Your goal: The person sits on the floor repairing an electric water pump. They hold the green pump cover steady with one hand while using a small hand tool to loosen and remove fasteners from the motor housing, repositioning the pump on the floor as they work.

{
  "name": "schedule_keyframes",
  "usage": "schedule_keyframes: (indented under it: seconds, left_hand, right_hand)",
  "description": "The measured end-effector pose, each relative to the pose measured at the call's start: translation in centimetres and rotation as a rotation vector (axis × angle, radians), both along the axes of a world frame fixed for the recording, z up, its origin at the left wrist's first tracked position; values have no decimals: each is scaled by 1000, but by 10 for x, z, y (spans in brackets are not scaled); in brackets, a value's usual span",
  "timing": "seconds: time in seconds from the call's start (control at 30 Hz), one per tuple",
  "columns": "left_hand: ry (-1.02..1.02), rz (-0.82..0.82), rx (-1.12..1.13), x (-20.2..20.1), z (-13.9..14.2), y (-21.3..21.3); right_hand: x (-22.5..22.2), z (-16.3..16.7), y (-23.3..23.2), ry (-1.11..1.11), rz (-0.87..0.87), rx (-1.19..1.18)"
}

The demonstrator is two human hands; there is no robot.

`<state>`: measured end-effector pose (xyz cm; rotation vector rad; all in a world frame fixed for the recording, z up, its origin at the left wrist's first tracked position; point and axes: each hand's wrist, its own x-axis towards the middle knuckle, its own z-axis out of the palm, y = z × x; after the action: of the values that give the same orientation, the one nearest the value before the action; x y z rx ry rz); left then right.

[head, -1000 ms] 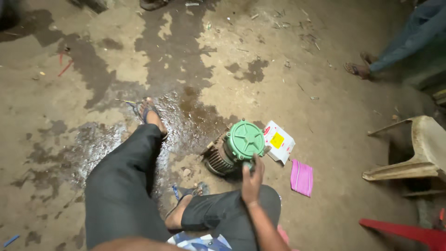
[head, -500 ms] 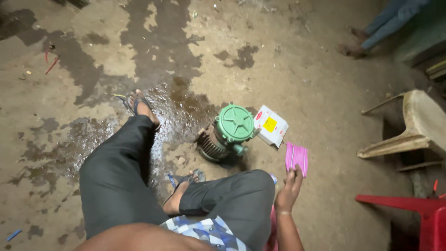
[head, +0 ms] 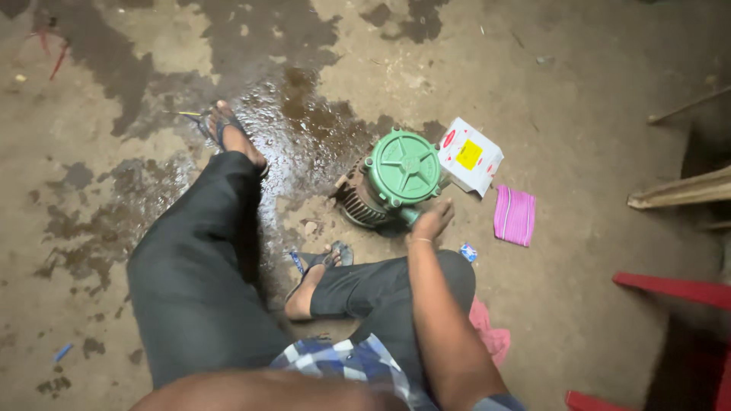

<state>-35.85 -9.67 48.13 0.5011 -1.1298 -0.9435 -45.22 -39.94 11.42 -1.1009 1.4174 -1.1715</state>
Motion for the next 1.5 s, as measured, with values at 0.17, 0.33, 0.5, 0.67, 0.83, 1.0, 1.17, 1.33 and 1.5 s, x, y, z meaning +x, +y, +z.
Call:
schedule_keyframes:
  seconds: [0.17, 0.33, 0.5, 0.67, 0.83, 1.0, 1.17, 1.33, 1.5]
  left_hand:
    - [-540, 510, 380, 82, -72, -105]
    - [-1008, 763, 453, 114, -229, -271]
    - [-1316, 203, 752, 95, -332, -349]
    - [-1160, 403, 922, 57, -347, -337]
    - [-961, 403, 1172, 43, -348, -334]
    - [-738, 560, 1053, 102, -335, -301]
    - [-658, 730, 1257, 137, -342, -148]
    - [-449, 624, 1551, 86, -405, -55]
    - [-562, 658, 1348, 48, -434, -55]
  right_hand:
    - [6, -11, 3, 216, -109, -53]
    - [3, -25, -3, -202, -131, 45]
    - [-38, -46, -41, 324, 33, 4]
    - [-52, -34, -118, 108, 258, 81]
    - [-32, -9, -167, 389, 604, -100]
    - [-30, -2, -169, 564, 490, -67]
    - [-45, 9, -149, 471, 211, -421]
    - [-23, 17, -102, 679, 437, -614]
    - [0, 42, -91, 635, 487, -649]
